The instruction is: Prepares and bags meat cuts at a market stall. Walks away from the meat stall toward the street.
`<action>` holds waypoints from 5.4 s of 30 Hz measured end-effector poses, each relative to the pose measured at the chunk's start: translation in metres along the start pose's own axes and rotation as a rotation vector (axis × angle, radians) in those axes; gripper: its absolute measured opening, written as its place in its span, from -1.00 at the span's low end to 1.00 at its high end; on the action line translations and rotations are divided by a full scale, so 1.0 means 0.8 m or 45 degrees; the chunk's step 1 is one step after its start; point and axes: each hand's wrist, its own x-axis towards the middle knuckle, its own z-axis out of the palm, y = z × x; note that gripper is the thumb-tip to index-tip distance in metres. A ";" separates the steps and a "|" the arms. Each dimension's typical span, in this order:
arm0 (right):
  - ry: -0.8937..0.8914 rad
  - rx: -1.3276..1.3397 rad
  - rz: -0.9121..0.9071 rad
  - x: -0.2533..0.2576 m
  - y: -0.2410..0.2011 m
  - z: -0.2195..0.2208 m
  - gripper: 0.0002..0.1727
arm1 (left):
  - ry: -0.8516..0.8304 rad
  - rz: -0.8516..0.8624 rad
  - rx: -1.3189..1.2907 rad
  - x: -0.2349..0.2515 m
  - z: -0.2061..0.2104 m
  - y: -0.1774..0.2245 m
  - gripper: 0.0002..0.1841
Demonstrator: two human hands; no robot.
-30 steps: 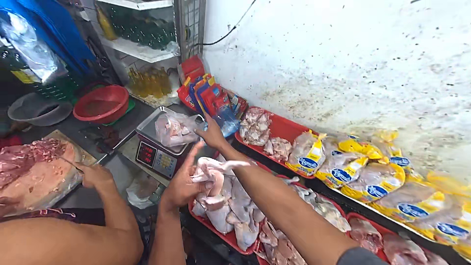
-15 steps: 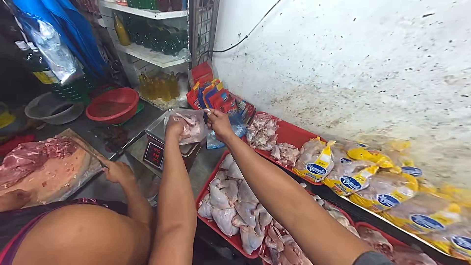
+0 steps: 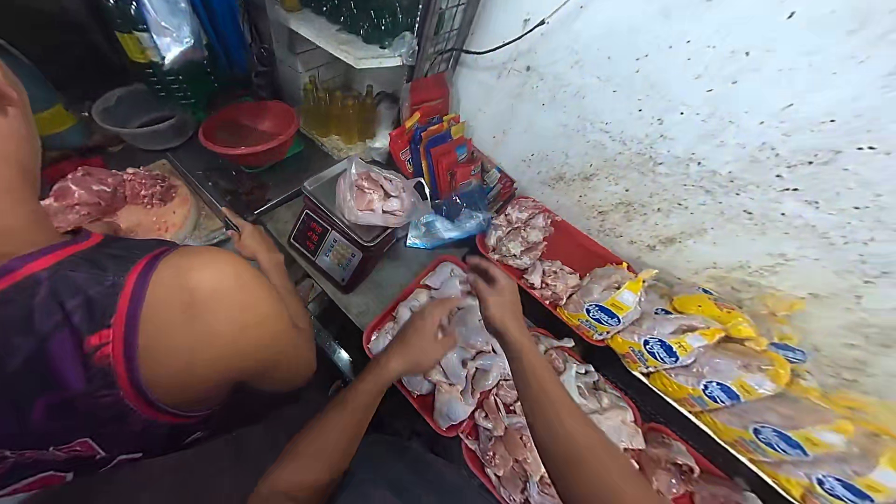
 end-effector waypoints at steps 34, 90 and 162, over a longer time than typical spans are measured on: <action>0.596 -0.322 1.196 -0.641 0.252 -0.161 -0.60 | -0.775 0.149 0.898 0.017 0.458 -0.032 -0.60; 1.447 1.152 0.831 -0.590 0.230 -0.186 -0.54 | -0.991 -0.138 0.018 -0.017 0.409 -0.044 -0.78; 0.020 -0.008 0.381 -0.288 0.128 -0.042 -0.61 | 0.338 -0.319 -0.019 0.020 -0.027 -0.011 -0.73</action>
